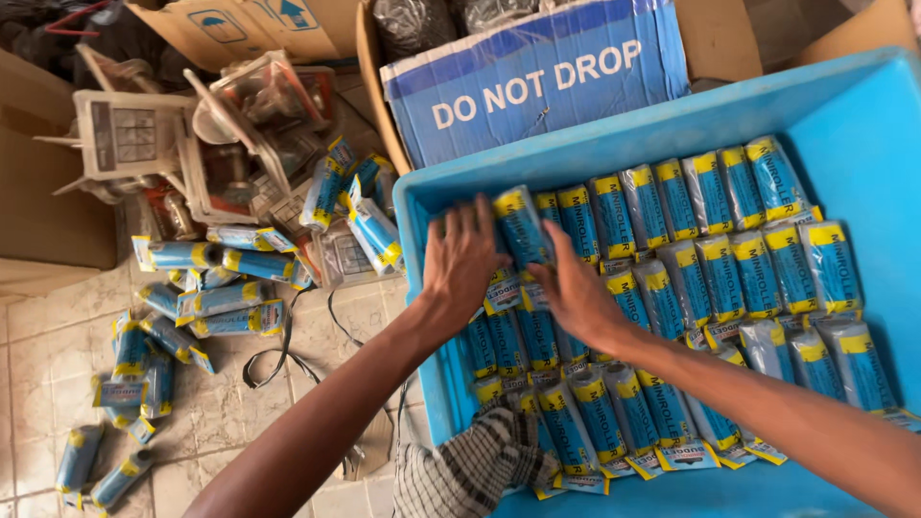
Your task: The person organizes blue paint rollers by wiping them with a cloth and placing them in a blue crate.
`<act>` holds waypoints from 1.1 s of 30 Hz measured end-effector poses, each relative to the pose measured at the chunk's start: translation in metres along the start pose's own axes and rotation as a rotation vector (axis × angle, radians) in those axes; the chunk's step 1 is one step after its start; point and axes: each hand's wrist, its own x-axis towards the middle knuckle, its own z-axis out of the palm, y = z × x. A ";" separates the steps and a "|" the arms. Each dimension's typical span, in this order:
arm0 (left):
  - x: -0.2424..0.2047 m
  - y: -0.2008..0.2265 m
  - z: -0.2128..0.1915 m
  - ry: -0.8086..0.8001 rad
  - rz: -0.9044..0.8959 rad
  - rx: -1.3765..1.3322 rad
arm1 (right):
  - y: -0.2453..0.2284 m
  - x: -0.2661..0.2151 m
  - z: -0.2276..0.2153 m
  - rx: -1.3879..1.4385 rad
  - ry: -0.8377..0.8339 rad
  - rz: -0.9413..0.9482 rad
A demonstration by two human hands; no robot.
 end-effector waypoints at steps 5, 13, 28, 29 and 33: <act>-0.022 0.007 0.013 -0.165 0.044 0.306 | 0.047 0.021 0.035 -0.341 0.114 -0.109; -0.021 0.011 0.023 -0.320 0.023 0.285 | 0.061 0.038 0.036 -0.665 0.216 -0.353; -0.004 0.042 0.047 -0.406 -0.173 0.182 | 0.048 0.026 0.025 -0.799 -0.002 -0.772; -0.011 0.043 0.031 -0.301 -0.153 0.160 | 0.039 0.020 0.020 -0.765 -0.008 -0.806; -0.089 0.025 -0.039 0.370 -0.094 0.108 | -0.008 -0.018 0.016 -0.696 0.110 -0.712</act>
